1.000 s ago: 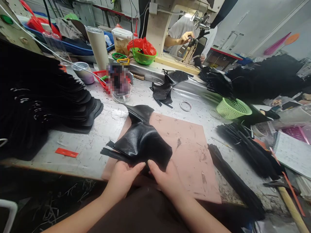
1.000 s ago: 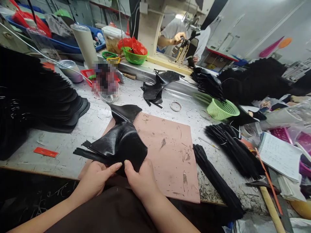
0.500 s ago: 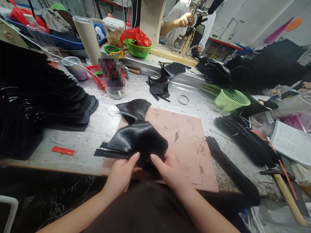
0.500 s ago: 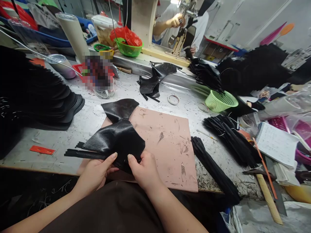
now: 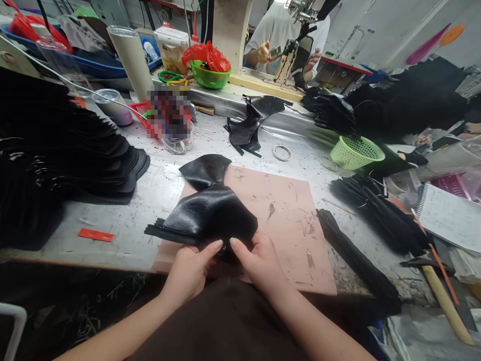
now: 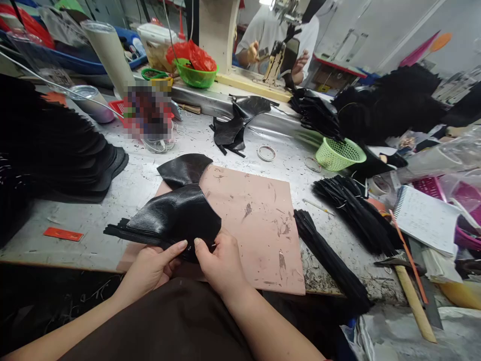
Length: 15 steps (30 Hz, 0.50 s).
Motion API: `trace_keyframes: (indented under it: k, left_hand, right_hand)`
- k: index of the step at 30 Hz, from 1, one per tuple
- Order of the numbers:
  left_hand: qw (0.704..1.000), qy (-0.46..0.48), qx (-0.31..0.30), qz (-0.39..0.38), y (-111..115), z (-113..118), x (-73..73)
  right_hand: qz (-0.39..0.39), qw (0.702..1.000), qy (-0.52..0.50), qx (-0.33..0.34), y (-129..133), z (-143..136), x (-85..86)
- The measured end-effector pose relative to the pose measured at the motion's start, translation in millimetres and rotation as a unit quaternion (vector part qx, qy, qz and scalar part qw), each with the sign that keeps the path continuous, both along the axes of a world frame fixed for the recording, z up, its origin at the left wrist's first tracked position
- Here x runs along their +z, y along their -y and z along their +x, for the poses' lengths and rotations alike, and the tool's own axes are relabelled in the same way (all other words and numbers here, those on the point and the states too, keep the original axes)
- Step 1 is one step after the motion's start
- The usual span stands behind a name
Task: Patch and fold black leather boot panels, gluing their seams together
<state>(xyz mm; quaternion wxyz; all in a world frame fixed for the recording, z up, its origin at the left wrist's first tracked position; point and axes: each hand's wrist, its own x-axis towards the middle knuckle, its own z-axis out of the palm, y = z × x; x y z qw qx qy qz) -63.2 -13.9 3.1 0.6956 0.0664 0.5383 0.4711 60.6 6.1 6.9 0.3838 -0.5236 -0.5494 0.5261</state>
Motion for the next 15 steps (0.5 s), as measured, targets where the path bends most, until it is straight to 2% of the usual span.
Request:
trace_keyframes:
  k: [4, 9, 12, 15]
  left_hand:
    - [1.000, -0.018, -0.008, -0.014, -1, 1, 1.1]
    - [0.995, -0.057, -0.062, 0.054, -1, -1, 1.9]
    - [0.990, -0.110, -0.067, 0.057, -2, -2, 5.5]
    - [0.978, -0.184, -0.087, 0.052, -5, -3, 9.0]
  right_hand:
    - [0.024, 1.000, 0.006, -0.001, -1, 1, -0.5]
    - [0.065, 0.997, 0.038, 0.007, -3, 4, -3.0]
    - [0.064, 0.993, 0.103, 0.004, -6, 10, -2.4]
    - [0.065, 0.990, 0.122, 0.009, -9, 15, 1.4]
